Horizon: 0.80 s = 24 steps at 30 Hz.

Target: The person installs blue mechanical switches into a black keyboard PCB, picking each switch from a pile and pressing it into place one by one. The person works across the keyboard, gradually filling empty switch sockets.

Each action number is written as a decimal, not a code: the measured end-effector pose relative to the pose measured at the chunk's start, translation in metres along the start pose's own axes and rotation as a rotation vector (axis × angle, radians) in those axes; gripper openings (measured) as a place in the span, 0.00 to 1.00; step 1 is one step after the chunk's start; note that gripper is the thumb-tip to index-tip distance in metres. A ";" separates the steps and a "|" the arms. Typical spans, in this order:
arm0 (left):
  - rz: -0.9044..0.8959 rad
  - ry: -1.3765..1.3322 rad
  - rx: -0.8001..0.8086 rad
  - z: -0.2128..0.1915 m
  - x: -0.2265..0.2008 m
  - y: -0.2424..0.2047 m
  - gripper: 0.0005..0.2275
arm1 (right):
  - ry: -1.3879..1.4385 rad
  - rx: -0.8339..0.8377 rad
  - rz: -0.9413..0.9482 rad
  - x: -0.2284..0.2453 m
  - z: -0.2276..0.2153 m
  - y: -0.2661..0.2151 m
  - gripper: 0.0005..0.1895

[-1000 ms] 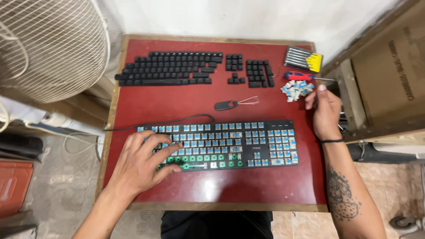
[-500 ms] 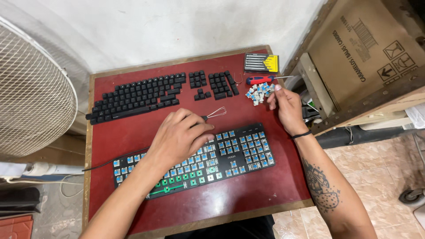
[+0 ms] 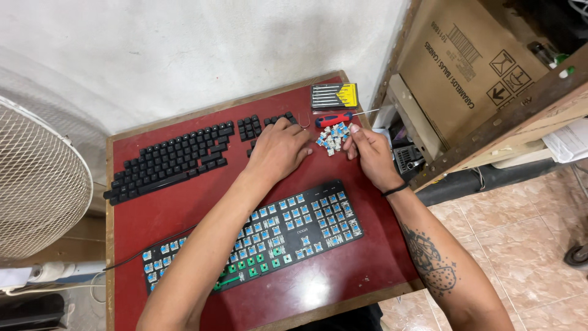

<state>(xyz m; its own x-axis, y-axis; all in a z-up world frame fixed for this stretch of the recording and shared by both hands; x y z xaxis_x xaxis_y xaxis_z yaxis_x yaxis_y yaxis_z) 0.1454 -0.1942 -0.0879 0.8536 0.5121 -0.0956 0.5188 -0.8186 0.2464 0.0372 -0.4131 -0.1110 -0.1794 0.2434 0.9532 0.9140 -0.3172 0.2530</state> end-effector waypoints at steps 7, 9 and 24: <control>0.001 0.077 0.118 0.025 0.000 0.033 0.12 | 0.021 0.012 0.019 0.003 -0.001 0.002 0.25; 0.032 0.115 0.089 0.030 -0.001 0.034 0.10 | 0.035 0.021 0.021 0.003 -0.001 0.002 0.25; 0.071 0.239 0.146 0.013 -0.007 0.013 0.16 | 0.043 0.032 -0.006 0.004 -0.002 0.003 0.25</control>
<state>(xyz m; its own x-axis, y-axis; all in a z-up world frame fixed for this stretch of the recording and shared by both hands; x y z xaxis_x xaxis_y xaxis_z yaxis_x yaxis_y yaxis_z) 0.1468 -0.2119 -0.0968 0.8614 0.4851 0.1509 0.4747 -0.8743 0.1010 0.0387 -0.4148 -0.1065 -0.2000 0.2052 0.9580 0.9239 -0.2861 0.2542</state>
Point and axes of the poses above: each hand's wrist, its own y-axis towards the middle knuckle, its own z-axis out of the palm, x = y × z, the point moved 1 cm from there along y, towards the middle knuckle, and after that the axes turned 2 degrees about -y, right-handed, at the moved point
